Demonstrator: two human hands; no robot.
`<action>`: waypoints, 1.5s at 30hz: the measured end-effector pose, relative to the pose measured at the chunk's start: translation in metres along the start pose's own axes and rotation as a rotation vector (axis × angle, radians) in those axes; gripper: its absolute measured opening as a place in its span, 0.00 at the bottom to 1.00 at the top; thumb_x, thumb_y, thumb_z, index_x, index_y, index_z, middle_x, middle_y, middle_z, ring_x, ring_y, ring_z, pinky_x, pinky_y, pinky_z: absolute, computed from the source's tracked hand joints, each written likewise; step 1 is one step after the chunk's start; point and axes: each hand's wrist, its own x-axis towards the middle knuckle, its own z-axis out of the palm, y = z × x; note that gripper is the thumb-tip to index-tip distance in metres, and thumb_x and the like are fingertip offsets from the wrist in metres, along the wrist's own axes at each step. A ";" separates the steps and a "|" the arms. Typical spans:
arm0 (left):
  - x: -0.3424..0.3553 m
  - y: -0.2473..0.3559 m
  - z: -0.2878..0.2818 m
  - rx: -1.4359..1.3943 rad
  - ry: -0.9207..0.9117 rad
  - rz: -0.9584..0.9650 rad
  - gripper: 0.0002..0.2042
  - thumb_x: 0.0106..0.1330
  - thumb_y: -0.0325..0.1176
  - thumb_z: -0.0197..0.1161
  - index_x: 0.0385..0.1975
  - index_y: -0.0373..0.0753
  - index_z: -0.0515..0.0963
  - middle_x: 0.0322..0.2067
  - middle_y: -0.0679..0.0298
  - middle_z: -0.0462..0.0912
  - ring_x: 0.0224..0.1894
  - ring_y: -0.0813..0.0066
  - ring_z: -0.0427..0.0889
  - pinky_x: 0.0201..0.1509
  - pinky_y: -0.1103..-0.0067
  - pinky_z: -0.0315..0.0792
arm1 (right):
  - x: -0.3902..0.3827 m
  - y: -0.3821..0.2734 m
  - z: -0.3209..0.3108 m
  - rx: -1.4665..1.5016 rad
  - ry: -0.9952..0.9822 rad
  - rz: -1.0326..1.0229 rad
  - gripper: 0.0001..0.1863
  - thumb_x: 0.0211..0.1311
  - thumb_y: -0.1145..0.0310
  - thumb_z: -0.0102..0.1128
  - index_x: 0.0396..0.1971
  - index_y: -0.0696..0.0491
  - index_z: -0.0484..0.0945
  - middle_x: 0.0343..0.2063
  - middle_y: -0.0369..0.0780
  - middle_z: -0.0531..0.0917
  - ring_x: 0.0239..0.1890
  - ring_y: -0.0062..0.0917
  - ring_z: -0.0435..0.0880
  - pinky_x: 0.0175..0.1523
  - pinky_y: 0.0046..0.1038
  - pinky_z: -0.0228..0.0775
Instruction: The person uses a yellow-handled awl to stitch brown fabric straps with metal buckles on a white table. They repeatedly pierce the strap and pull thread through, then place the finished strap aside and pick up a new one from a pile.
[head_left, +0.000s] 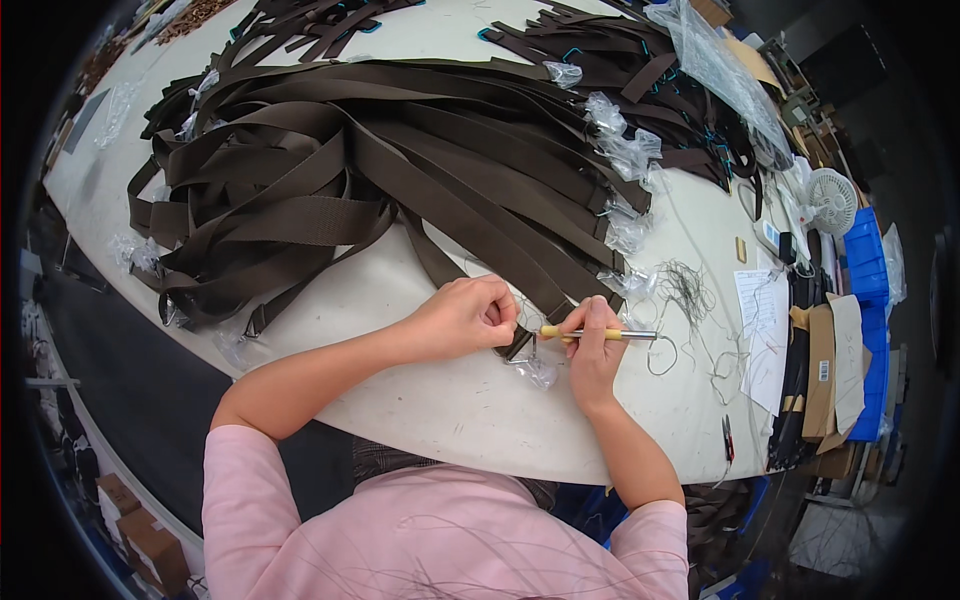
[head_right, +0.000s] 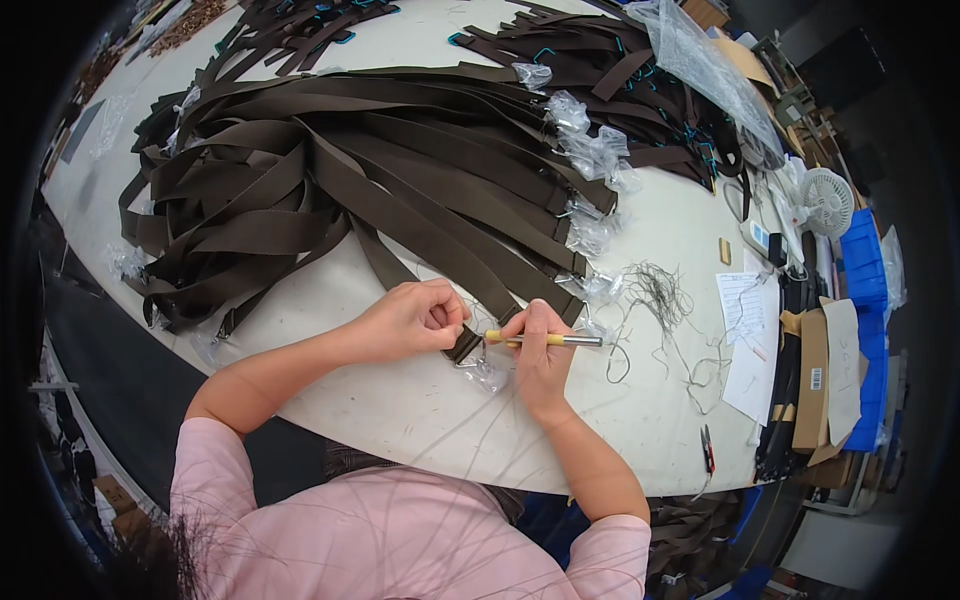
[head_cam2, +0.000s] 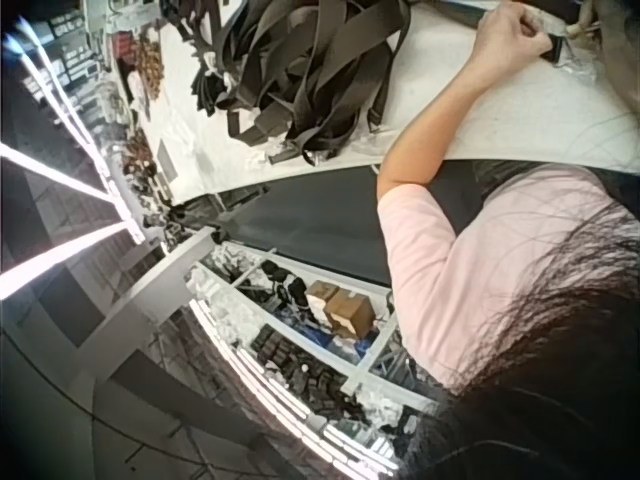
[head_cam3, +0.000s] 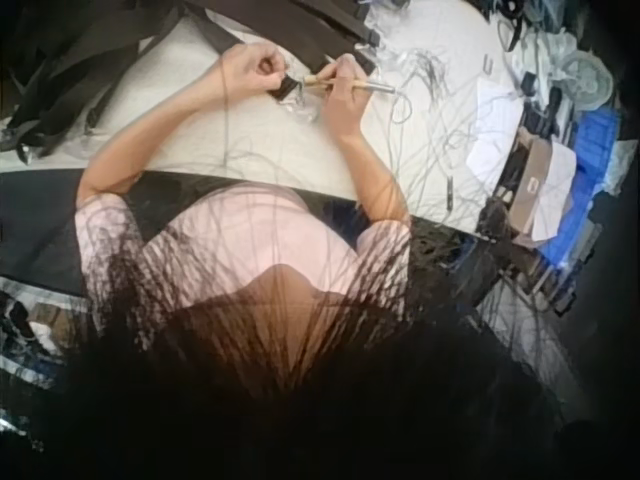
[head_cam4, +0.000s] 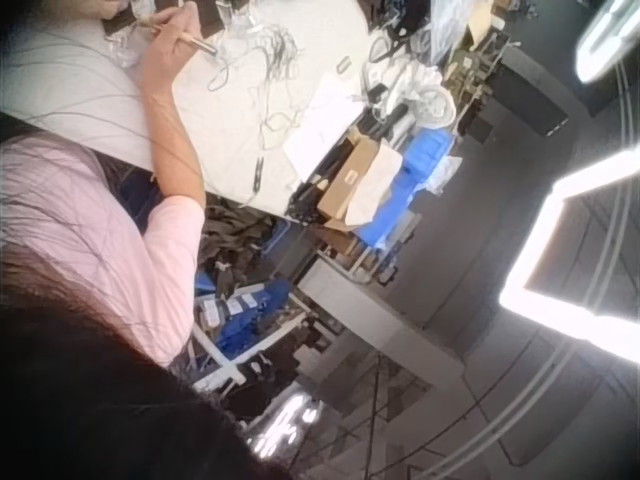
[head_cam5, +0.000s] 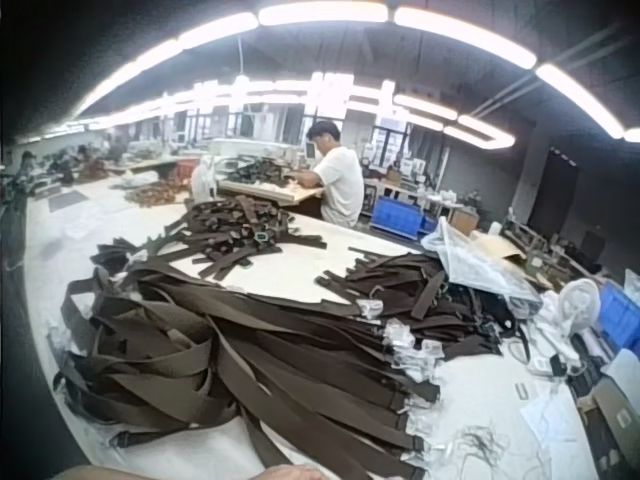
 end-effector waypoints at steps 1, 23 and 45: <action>0.000 -0.002 0.000 0.002 -0.014 -0.036 0.04 0.61 0.27 0.65 0.30 0.33 0.79 0.26 0.66 0.83 0.32 0.80 0.84 0.40 0.81 0.78 | 0.000 -0.002 0.001 0.010 -0.016 0.002 0.27 0.83 0.57 0.41 0.23 0.56 0.76 0.21 0.35 0.79 0.19 0.13 0.72 0.26 0.19 0.64; 0.002 0.003 0.000 0.037 0.019 -0.061 0.06 0.61 0.27 0.65 0.31 0.31 0.79 0.27 0.61 0.87 0.30 0.77 0.86 0.38 0.80 0.80 | 0.001 0.002 0.008 -0.190 -0.070 -0.062 0.24 0.82 0.66 0.43 0.22 0.61 0.73 0.21 0.38 0.77 0.22 0.18 0.79 0.30 0.22 0.72; 0.015 -0.006 -0.012 0.337 -0.091 0.308 0.03 0.67 0.25 0.63 0.38 0.39 0.81 0.39 0.60 0.75 0.41 0.59 0.79 0.44 0.67 0.74 | -0.009 0.001 0.009 -0.052 -0.027 -0.032 0.25 0.83 0.60 0.42 0.24 0.58 0.74 0.22 0.35 0.75 0.22 0.17 0.77 0.29 0.20 0.71</action>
